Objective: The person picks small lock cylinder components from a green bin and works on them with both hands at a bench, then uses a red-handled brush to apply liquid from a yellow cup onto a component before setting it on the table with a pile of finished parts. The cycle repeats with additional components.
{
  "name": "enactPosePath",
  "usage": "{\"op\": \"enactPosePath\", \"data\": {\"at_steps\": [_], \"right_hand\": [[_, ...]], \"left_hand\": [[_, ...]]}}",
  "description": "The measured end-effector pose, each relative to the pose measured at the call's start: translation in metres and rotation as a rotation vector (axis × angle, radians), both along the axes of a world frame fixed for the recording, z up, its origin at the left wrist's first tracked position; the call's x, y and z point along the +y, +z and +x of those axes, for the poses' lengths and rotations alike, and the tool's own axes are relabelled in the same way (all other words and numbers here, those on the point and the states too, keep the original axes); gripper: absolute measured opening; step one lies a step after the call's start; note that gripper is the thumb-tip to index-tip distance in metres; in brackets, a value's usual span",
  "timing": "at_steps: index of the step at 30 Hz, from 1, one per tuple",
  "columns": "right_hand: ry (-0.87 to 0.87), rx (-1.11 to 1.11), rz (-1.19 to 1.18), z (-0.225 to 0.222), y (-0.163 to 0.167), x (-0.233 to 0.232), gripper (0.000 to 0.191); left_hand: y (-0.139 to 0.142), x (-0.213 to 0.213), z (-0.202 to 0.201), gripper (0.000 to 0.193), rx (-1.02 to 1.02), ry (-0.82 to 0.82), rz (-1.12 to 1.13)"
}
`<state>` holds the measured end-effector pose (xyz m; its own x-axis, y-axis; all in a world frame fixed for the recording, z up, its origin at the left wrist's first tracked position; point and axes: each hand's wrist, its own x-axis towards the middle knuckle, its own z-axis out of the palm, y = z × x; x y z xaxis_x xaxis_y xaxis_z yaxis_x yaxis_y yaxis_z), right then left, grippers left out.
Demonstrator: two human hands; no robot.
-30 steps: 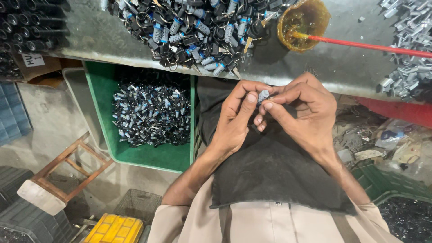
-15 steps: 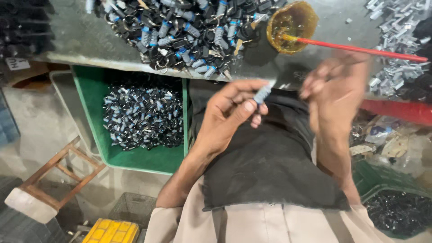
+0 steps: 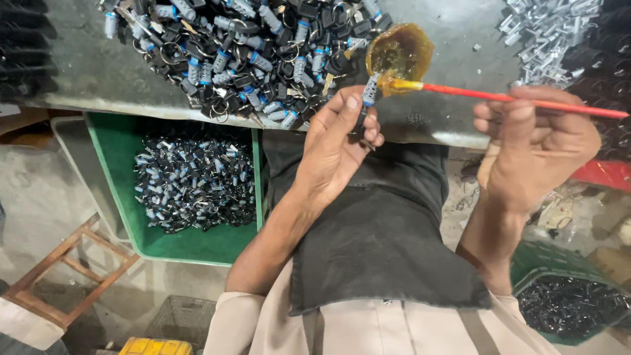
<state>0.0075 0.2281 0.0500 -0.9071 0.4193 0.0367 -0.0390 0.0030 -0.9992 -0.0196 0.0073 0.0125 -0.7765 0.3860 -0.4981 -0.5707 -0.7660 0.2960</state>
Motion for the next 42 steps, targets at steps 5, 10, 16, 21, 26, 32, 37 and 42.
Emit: {"op": "enactPosePath", "data": {"at_steps": [5, 10, 16, 21, 26, 32, 37, 42], "right_hand": [[0.086, 0.078, 0.238, -0.014, 0.010, -0.007, 0.020], [0.354, -0.193, 0.464, -0.025, 0.017, 0.014, 0.011], [0.649, -0.222, 1.004, -0.007, -0.012, 0.026, 0.029], [0.686, -0.211, 1.266, 0.001, -0.019, 0.024, 0.031], [0.709, -0.086, 1.373, 0.002, -0.014, 0.031, 0.047], [0.696, -0.241, 1.215, 0.023, -0.027, 0.044, 0.023], [0.587, -0.212, 0.979, 0.035, -0.029, 0.045, 0.014], [0.429, -0.374, 0.511, 0.039, -0.019, 0.028, 0.013]], "left_hand": [[0.002, -0.001, 0.007, 0.025, 0.030, 0.017, 0.046], [0.020, -0.037, 0.028, 0.032, 0.162, -0.066, -0.087], [0.051, -0.180, 0.043, 0.023, 1.094, -0.711, -1.770], [0.049, -0.185, 0.053, 0.023, 0.760, -0.718, -2.125], [0.015, -0.095, 0.019, 0.029, 0.829, -0.422, -1.935], [0.006, -0.060, -0.002, 0.022, 0.881, -0.338, -1.923], [0.021, -0.071, -0.010, 0.019, 0.669, -0.105, -1.256], [0.041, -0.072, -0.015, 0.011, 0.621, 0.086, -0.707]]}}
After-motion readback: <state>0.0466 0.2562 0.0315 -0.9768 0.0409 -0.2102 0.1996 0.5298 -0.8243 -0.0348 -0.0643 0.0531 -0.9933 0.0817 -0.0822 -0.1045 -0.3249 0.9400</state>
